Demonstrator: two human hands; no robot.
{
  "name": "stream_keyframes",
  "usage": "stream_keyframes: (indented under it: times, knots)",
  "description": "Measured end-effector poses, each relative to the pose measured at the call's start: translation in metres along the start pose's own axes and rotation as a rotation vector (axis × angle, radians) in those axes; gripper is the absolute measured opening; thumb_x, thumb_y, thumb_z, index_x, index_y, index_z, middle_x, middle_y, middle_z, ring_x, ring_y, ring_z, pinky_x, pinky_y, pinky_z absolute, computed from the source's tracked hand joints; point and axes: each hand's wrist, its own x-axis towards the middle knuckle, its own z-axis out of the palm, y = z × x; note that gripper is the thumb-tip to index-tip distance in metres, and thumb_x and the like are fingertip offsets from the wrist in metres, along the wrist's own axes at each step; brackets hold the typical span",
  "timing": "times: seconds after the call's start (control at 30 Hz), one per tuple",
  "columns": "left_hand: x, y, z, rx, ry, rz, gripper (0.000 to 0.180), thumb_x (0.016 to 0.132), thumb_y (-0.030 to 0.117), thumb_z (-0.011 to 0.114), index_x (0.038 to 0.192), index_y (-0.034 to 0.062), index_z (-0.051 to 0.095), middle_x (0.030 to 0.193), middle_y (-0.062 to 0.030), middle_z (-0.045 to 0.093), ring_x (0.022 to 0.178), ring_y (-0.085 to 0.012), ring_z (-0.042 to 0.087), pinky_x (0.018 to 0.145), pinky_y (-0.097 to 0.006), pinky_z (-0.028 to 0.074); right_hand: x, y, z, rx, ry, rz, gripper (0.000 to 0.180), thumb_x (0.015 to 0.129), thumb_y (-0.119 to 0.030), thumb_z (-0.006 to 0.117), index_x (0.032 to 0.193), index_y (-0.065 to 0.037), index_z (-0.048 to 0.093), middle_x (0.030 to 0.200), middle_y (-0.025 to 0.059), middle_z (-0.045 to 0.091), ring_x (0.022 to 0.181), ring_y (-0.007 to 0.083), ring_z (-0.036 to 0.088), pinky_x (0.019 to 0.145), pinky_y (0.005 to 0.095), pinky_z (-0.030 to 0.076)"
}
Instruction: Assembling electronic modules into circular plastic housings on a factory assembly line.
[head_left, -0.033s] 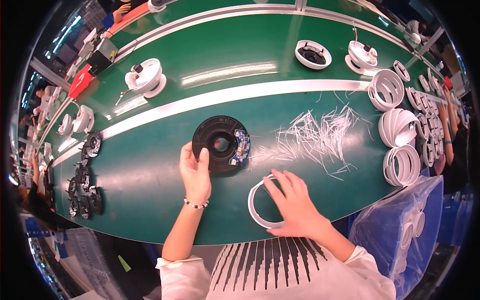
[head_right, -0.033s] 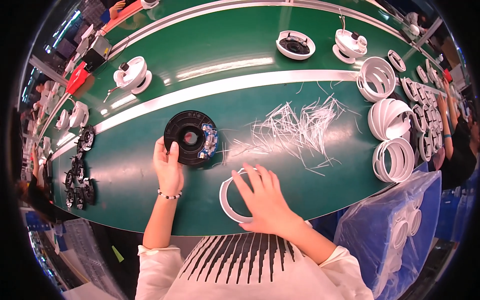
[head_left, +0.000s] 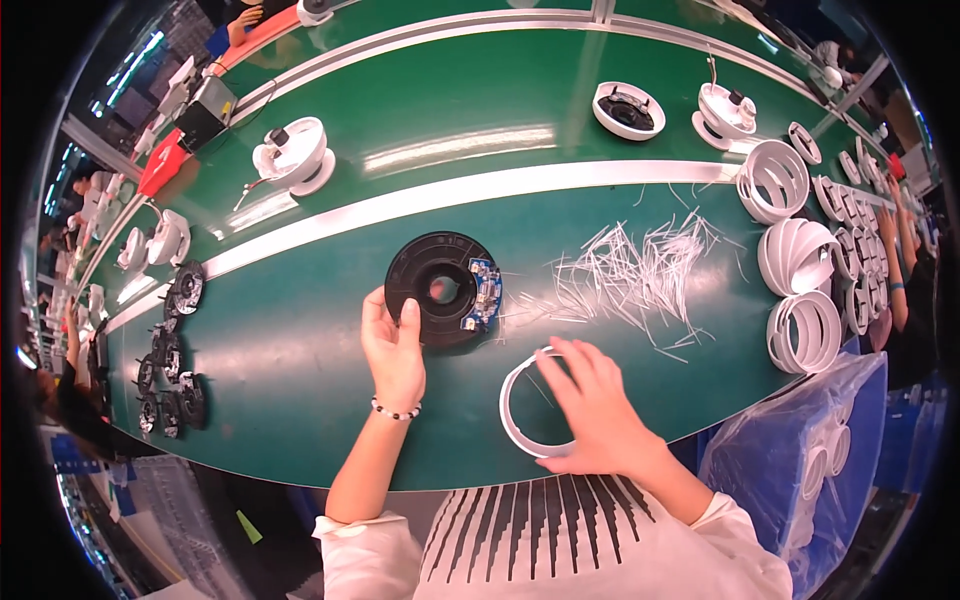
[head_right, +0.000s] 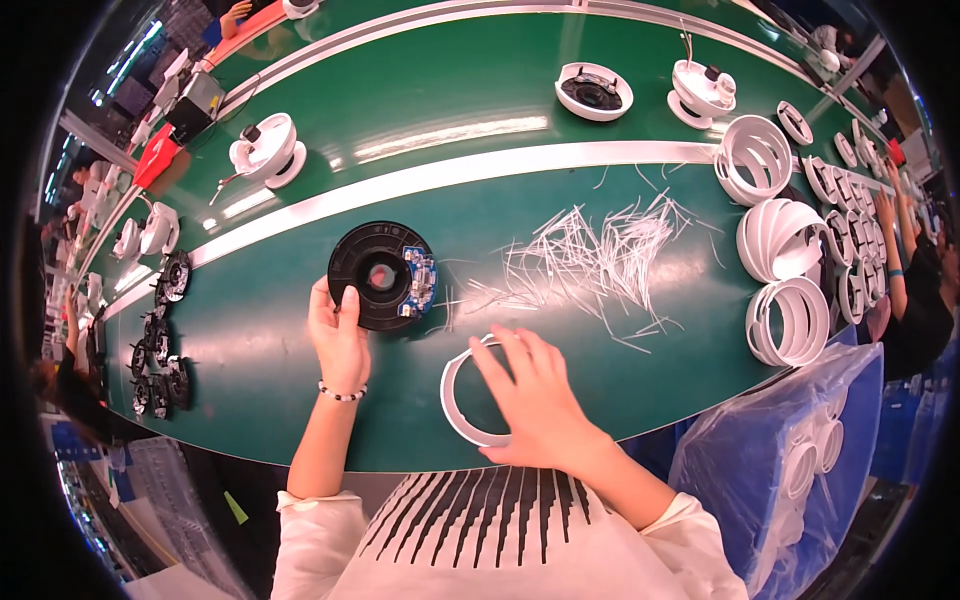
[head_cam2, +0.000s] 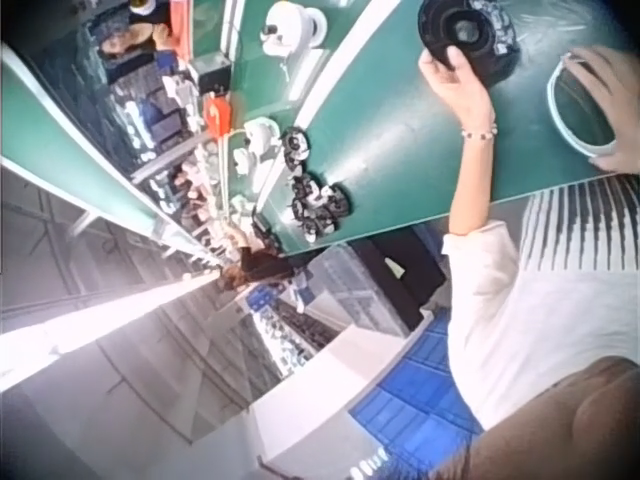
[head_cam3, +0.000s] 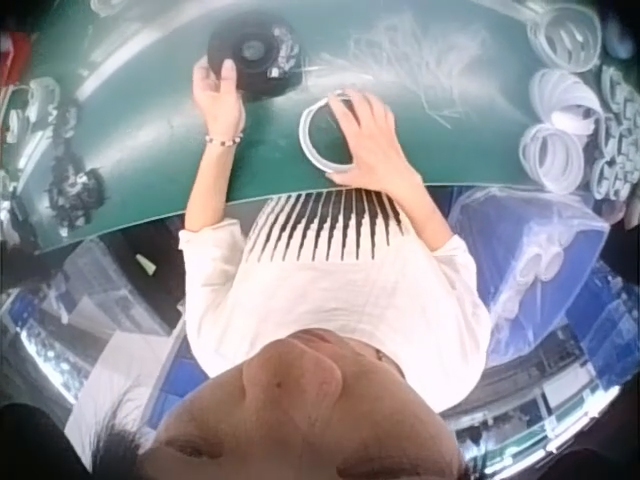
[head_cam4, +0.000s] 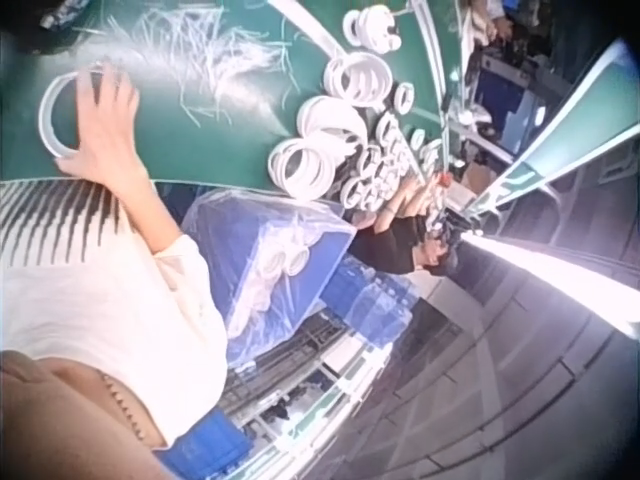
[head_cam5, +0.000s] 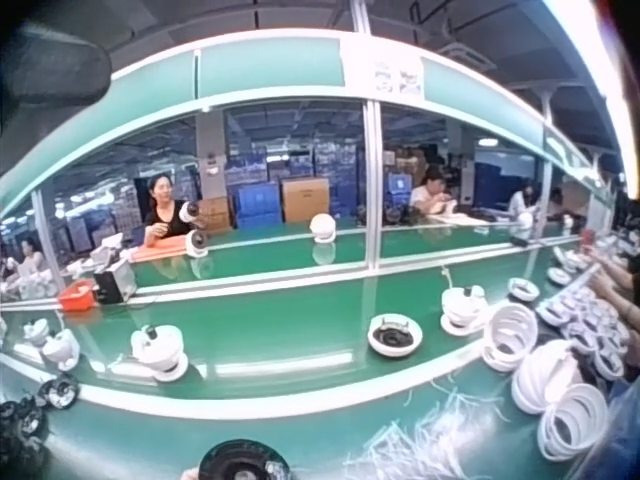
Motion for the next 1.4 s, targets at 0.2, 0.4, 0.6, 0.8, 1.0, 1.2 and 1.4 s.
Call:
stream_keyframes:
  times: [0.2,0.4,0.6,0.8,1.0,1.2,1.4]
  knots:
    - [-0.037,-0.013,0.036,0.050,-0.136,0.039,0.041,0.081,0.000,0.053,0.115,0.0012,0.030,0.111,-0.0081,0.043,0.103,-0.0150,0.044,0.091,-0.028,0.033,0.024,0.001,-0.012,1.040,0.644,0.018,0.112,0.050,-0.021,0.083,0.132,0.002,0.011,0.129,0.0180,0.026,0.120,0.0252,0.031,0.096,0.0368,0.031]
    - [-0.046,-0.001,0.034,-0.283,-0.624,-0.461,0.081,0.069,0.021,0.064,0.133,0.0036,0.017,0.129,-0.0140,0.035,0.121,-0.0268,0.033,0.101,-0.041,0.026,0.038,0.017,0.006,0.588,0.523,-0.029,0.115,0.050,-0.026,0.083,0.133,0.005,0.009,0.134,0.0220,0.022,0.125,0.0287,0.025,0.101,0.0362,0.022]
    - [-0.022,0.017,0.045,-0.720,-0.313,-0.851,0.060,0.085,0.053,0.029,0.119,0.0065,0.043,0.114,-0.0139,0.050,0.102,-0.0281,0.052,0.086,-0.043,0.044,0.038,0.003,0.004,0.546,0.421,-0.012,0.119,0.048,-0.031,0.084,0.134,0.002,0.008,0.135,0.0212,0.019,0.124,0.0295,0.024,0.100,0.0384,0.023]
    - [-0.022,0.013,0.049,-0.664,-0.319,-0.816,0.048,0.086,0.041,0.030,0.112,0.0054,0.049,0.107,-0.0114,0.055,0.095,-0.0241,0.055,0.083,-0.039,0.046,0.037,0.005,0.003,0.621,0.399,-0.038,0.118,0.049,-0.034,0.083,0.134,0.002,0.008,0.136,0.0210,0.015,0.124,0.0325,0.023,0.100,0.0406,0.024]
    - [-0.025,0.003,0.055,-0.663,-0.264,-0.793,0.055,0.087,0.048,0.026,0.113,0.0046,0.049,0.108,-0.0120,0.054,0.098,-0.0241,0.053,0.085,-0.038,0.044,0.037,0.000,0.005,0.253,0.459,-0.110,0.114,0.050,-0.037,0.081,0.132,0.002,0.013,0.136,0.0248,0.016,0.123,0.0395,0.021,0.098,0.0462,0.024]
    - [-0.024,0.004,0.055,-0.689,-0.384,-0.806,0.088,0.074,0.074,0.017,0.123,0.0034,0.039,0.119,-0.0139,0.047,0.106,-0.0277,0.049,0.090,-0.042,0.041,0.038,0.011,-0.009,0.238,0.427,-0.178,0.113,0.047,-0.038,0.081,0.132,0.002,0.018,0.136,0.0217,0.020,0.120,0.0400,0.025,0.096,0.0467,0.026]
    - [-0.025,0.002,0.053,-0.609,-0.477,-0.713,0.083,0.077,0.070,0.022,0.126,0.0029,0.034,0.122,-0.0136,0.044,0.109,-0.0254,0.047,0.090,-0.039,0.042,0.040,0.013,-0.029,0.153,0.313,-0.242,0.111,0.046,-0.039,0.080,0.130,0.002,0.020,0.133,0.0194,0.027,0.117,0.0396,0.029,0.096,0.0456,0.027]
